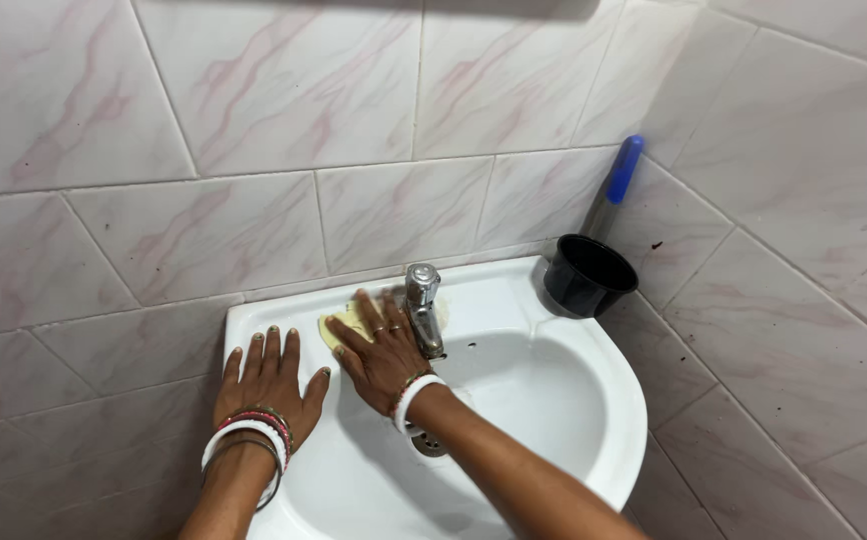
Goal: The person scrubs the surface of a white bathroom sink using a yellow sponge. They clean around the faucet, the basin, and the drain area while wearing multiple bangles on both wrists.
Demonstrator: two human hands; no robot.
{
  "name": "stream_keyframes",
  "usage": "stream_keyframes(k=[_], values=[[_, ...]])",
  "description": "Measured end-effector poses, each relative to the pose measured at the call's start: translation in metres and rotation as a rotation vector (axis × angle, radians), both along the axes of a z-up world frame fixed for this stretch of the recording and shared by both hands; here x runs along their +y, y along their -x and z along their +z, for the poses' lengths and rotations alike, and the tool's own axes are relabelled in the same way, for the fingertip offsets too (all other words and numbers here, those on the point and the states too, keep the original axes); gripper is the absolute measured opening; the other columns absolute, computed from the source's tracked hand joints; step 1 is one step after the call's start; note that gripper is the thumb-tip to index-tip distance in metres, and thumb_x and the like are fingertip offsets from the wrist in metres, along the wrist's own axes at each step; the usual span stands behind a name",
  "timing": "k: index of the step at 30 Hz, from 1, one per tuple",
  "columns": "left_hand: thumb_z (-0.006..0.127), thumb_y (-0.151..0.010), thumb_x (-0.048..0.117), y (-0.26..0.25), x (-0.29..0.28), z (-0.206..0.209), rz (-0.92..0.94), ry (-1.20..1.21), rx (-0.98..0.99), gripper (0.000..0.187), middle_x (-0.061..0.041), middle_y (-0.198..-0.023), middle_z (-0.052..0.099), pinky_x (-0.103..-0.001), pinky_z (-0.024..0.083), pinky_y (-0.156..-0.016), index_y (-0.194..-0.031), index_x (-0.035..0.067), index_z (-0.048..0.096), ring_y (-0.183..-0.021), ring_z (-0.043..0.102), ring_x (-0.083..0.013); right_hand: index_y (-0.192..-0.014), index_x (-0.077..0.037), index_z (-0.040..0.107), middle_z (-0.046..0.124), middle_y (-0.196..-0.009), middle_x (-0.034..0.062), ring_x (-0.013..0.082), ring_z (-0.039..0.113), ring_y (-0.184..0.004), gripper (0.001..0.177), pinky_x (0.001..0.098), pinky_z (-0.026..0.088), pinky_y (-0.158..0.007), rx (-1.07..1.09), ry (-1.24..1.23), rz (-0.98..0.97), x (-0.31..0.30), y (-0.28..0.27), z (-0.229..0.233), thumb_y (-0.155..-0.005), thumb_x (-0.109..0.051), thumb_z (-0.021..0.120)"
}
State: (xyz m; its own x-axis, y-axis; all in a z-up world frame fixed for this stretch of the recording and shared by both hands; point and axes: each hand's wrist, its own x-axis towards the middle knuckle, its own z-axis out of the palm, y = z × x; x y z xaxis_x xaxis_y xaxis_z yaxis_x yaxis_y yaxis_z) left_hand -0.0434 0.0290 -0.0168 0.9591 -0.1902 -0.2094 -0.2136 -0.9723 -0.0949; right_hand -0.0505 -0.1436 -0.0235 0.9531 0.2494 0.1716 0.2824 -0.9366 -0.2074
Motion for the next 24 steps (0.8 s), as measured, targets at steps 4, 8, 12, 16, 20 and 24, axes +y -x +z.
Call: stream_keyframes(k=[4,8,12,16,20,24], values=[[0.02,-0.1,0.056,-0.004,0.002,-0.007,-0.002,0.02,-0.033,0.074,-0.007,-0.169,0.007,-0.041,0.005,-0.125,-0.161,0.015,0.008,-0.155,0.006,-0.0219,-0.156,-0.016,0.035,0.025,-0.163,0.0213,0.0433,0.018,-0.151,0.056,0.0512,0.012,-0.123,0.043,-0.078,-0.076,0.027,-0.008,-0.005,-0.105,-0.037,0.033],[0.024,-0.1,0.045,-0.008,0.003,-0.017,-0.038,0.005,-0.081,0.07,-0.005,-0.169,0.009,-0.042,0.006,-0.124,-0.161,0.013,0.011,-0.155,0.008,-0.0228,-0.156,-0.004,0.036,0.035,-0.162,0.0222,0.0415,0.025,-0.151,0.057,0.0496,0.016,-0.123,-0.046,-0.2,0.224,0.02,-0.007,-0.021,-0.104,-0.027,0.036],[0.025,-0.098,0.041,-0.009,0.004,-0.02,-0.034,0.014,-0.085,0.07,-0.003,-0.169,0.01,-0.042,0.006,-0.124,-0.161,0.013,0.01,-0.155,0.008,-0.0223,-0.154,-0.005,0.04,0.042,-0.158,0.0209,0.0375,0.031,-0.152,0.058,0.045,0.022,-0.125,0.006,-0.243,0.209,-0.003,-0.005,-0.03,-0.097,-0.016,0.04],[0.025,-0.098,0.04,-0.006,0.005,-0.018,-0.019,0.044,-0.073,0.07,-0.003,-0.17,0.01,-0.042,0.006,-0.125,-0.161,0.013,0.011,-0.156,0.008,-0.0213,-0.153,0.001,0.037,0.04,-0.158,0.0235,0.0381,0.031,-0.15,0.056,0.0455,0.023,-0.124,-0.076,-0.177,0.047,-0.005,-0.03,-0.038,-0.101,-0.016,0.044],[0.024,-0.099,0.041,-0.008,0.004,-0.015,-0.013,0.043,-0.059,0.071,-0.007,-0.169,0.009,-0.041,0.004,-0.125,-0.161,0.01,0.009,-0.156,0.006,-0.0208,-0.152,0.001,0.04,0.04,-0.157,0.0216,0.0374,0.031,-0.149,0.056,0.0459,0.023,-0.123,-0.083,-0.168,0.106,0.019,-0.036,-0.038,-0.099,-0.017,0.045],[0.024,-0.1,0.042,-0.011,0.005,-0.017,-0.008,0.052,-0.047,0.071,-0.009,-0.17,0.008,-0.041,0.002,-0.125,-0.16,0.008,0.009,-0.156,0.004,-0.0212,-0.152,-0.001,0.04,0.038,-0.159,0.0205,0.0363,0.03,-0.15,0.054,0.045,0.022,-0.122,-0.024,-0.227,0.238,0.021,-0.017,-0.032,-0.101,-0.02,0.045]])
